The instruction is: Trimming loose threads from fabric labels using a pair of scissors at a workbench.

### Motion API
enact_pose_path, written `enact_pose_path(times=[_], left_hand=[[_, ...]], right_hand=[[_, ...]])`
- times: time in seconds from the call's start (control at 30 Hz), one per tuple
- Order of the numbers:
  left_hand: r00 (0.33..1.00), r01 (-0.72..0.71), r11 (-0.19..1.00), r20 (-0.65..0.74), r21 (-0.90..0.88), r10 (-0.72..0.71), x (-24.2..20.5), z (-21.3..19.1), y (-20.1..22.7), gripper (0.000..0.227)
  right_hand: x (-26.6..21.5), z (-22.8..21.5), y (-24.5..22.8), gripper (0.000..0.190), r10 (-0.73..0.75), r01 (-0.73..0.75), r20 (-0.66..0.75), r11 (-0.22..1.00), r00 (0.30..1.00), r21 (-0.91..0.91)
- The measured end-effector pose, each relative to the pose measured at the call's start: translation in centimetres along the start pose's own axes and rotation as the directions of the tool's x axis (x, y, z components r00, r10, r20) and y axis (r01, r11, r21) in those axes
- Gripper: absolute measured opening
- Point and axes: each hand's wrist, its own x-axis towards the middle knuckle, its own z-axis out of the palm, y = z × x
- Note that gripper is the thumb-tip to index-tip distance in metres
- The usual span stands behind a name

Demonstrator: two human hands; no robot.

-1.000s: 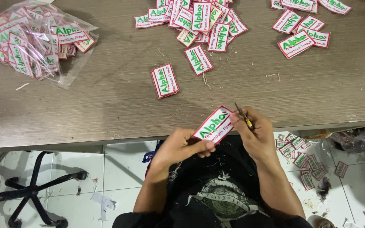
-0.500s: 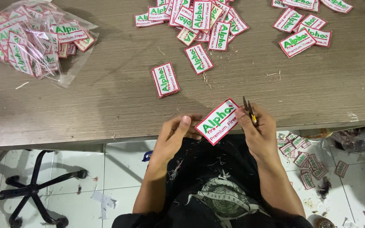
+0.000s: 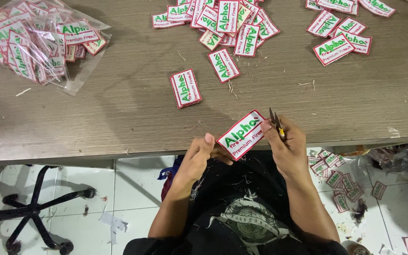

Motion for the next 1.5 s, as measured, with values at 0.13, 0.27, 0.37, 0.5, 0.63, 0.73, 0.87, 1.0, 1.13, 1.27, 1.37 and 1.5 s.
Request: enact_pose_path(times=[0.13, 0.27, 0.37, 0.5, 0.63, 0.73, 0.87, 1.0, 1.13, 1.27, 1.37, 1.5], left_hand=[[1.0, 0.006, 0.999, 0.011, -0.039, -0.006, 0.1, -0.4, -0.7, 0.091], [1.0, -0.008, 1.0, 0.025, -0.014, 0.009, 0.1, 0.2, 0.4, 0.078], [0.999, -0.017, 0.994, 0.035, 0.108, 0.013, 0.2, 0.7, 0.7, 0.038], [1.0, 0.021, 0.979, 0.006, 0.204, -0.023, 0.1, 1.5, 1.3, 0.028], [1.0, 0.018, 0.985, -0.015, 0.172, -0.016, 0.3, 1.6, 1.7, 0.026], [0.996, 0.047, 0.986, -0.082, 0.158, -0.034, 0.6, 1.3, 1.5, 0.042], [0.992, 0.034, 0.986, -0.125, 0.166, -0.014, 1.1, 1.0, 2.1, 0.04], [0.989, -0.004, 0.981, -0.141, 0.192, 0.032, 1.7, 0.9, 4.0, 0.042], [0.973, 0.018, 0.95, -0.225, 0.313, 0.055, 2.3, -1.0, 3.9, 0.056], [0.899, -0.009, 0.794, -0.342, 0.608, 0.272, 2.5, -3.7, 5.2, 0.049], [0.846, 0.045, 0.584, -0.342, 0.811, 0.409, 2.9, -5.2, 6.6, 0.039], [0.905, 0.003, 0.176, -0.078, 0.984, 0.419, 3.6, -6.1, 5.7, 0.046]], right_hand=[[-0.1, 0.3, -0.1, 0.021, -0.004, 0.004, -0.005, 1.0, 1.0, 0.004], [0.1, 0.5, 0.2, 0.02, 0.002, -0.001, -0.008, 1.0, 1.0, 0.017], [0.2, 0.6, 0.1, 0.019, 0.001, -0.001, -0.001, 1.0, 1.0, 0.015], [0.3, 0.7, -0.3, 0.02, 0.001, -0.001, -0.001, 1.0, 1.0, 0.021], [0.7, 0.7, 0.0, 0.018, 0.01, -0.01, 0.002, 1.0, 1.0, 0.016], [0.9, 1.2, -0.5, 0.014, 0.034, -0.034, 0.01, 0.999, 0.999, 0.039], [1.5, 1.6, -1.6, 0.007, 0.018, -0.017, -0.01, 1.0, 1.0, 0.014], [2.5, 1.4, -1.5, 0.002, -0.027, 0.026, -0.028, 0.999, 0.999, -0.047], [4.5, 0.8, 1.2, 0.008, -0.005, 0.004, -0.016, 0.997, 1.0, -0.078], [6.6, 2.8, -2.4, 0.024, -0.043, 0.043, 0.006, 0.997, 0.999, -0.057], [6.8, 4.2, -5.2, 0.046, -0.057, 0.059, 0.053, 0.998, 0.997, -0.038], [7.1, 4.0, -3.5, 0.027, 0.06, -0.058, 0.048, 0.997, 0.997, -0.051]])
